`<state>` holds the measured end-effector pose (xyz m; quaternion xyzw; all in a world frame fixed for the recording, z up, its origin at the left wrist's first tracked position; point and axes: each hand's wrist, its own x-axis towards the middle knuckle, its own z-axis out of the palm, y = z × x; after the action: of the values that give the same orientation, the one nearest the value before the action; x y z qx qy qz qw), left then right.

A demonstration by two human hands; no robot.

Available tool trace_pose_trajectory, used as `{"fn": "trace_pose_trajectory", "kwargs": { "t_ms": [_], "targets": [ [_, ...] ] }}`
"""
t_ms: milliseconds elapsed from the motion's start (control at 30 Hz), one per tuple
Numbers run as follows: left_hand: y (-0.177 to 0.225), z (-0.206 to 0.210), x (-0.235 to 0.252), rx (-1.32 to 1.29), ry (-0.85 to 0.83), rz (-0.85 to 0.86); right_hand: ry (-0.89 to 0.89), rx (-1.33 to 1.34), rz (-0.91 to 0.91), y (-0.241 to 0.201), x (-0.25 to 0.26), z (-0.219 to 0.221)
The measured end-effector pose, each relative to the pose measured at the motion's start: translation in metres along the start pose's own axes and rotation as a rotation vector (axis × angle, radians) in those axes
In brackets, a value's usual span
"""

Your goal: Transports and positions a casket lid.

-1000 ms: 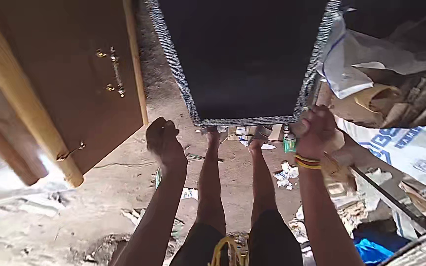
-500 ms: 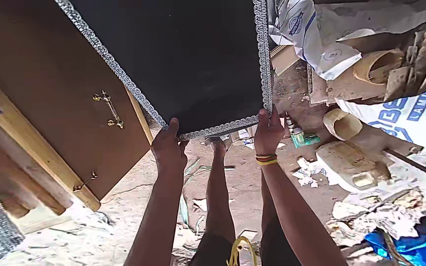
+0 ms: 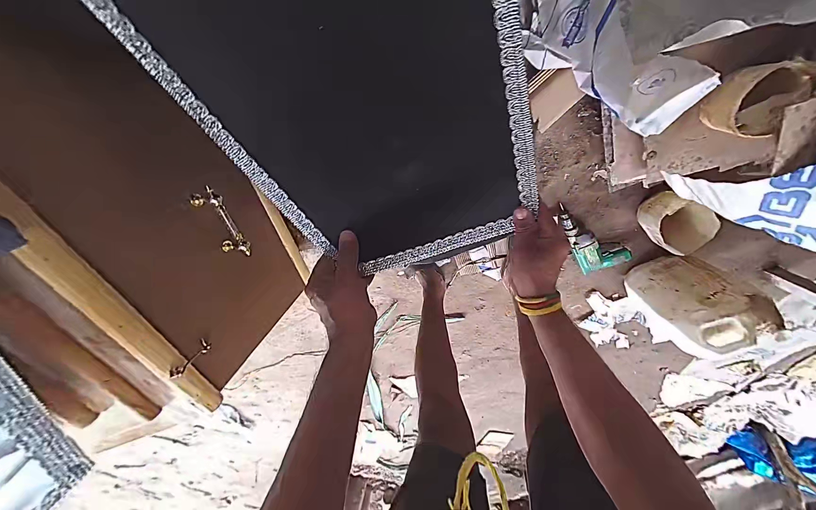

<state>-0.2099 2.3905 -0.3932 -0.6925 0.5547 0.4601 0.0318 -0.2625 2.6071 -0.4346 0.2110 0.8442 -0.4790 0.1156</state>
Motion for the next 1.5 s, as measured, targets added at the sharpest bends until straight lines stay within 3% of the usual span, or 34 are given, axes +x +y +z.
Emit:
{"fn": "trace_pose_trajectory", "kwargs": {
  "t_ms": [133, 233, 400, 467, 600, 767, 900, 1067, 1267, 1500],
  "targets": [
    [-0.004, -0.008, 0.007, -0.197, -0.085, -0.049, 0.019, -0.175, -0.019, -0.012, 0.001, 0.001],
    [-0.011, -0.017, 0.009, -0.445, -0.162, -0.191, -0.038, -0.048, 0.016, -0.009, -0.003, -0.005],
    [-0.025, -0.022, 0.016, -0.703, -0.211, -0.573, -0.108, 0.743, 0.749, -0.019, -0.010, -0.012],
    [-0.040, -0.017, 0.017, -0.733, -0.313, -0.631, -0.116, 0.871, 0.807, -0.024, -0.010, -0.014],
    [-0.060, -0.007, 0.013, -0.798, -0.494, -0.664, 0.056, 0.682, 0.729, -0.043, 0.008, -0.018],
    [-0.077, 0.019, -0.007, -0.834, -0.526, -0.673, -0.248, 0.372, 0.516, -0.031, 0.048, -0.034],
    [-0.089, 0.055, -0.042, -0.893, -0.599, -0.673, -0.280, 0.514, 0.444, -0.014, 0.065, -0.033],
    [-0.095, 0.092, -0.063, -1.186, -0.705, -0.617, -0.262, 0.608, 0.345, -0.004, 0.060, -0.032],
    [-0.086, 0.101, -0.069, -1.156, -0.629, -0.470, -0.156, 0.709, 0.139, 0.005, 0.055, -0.027],
    [-0.098, 0.104, -0.074, -1.120, -0.749, -0.371, -0.446, 0.661, 0.135, 0.020, 0.074, -0.031]
  ]
}}
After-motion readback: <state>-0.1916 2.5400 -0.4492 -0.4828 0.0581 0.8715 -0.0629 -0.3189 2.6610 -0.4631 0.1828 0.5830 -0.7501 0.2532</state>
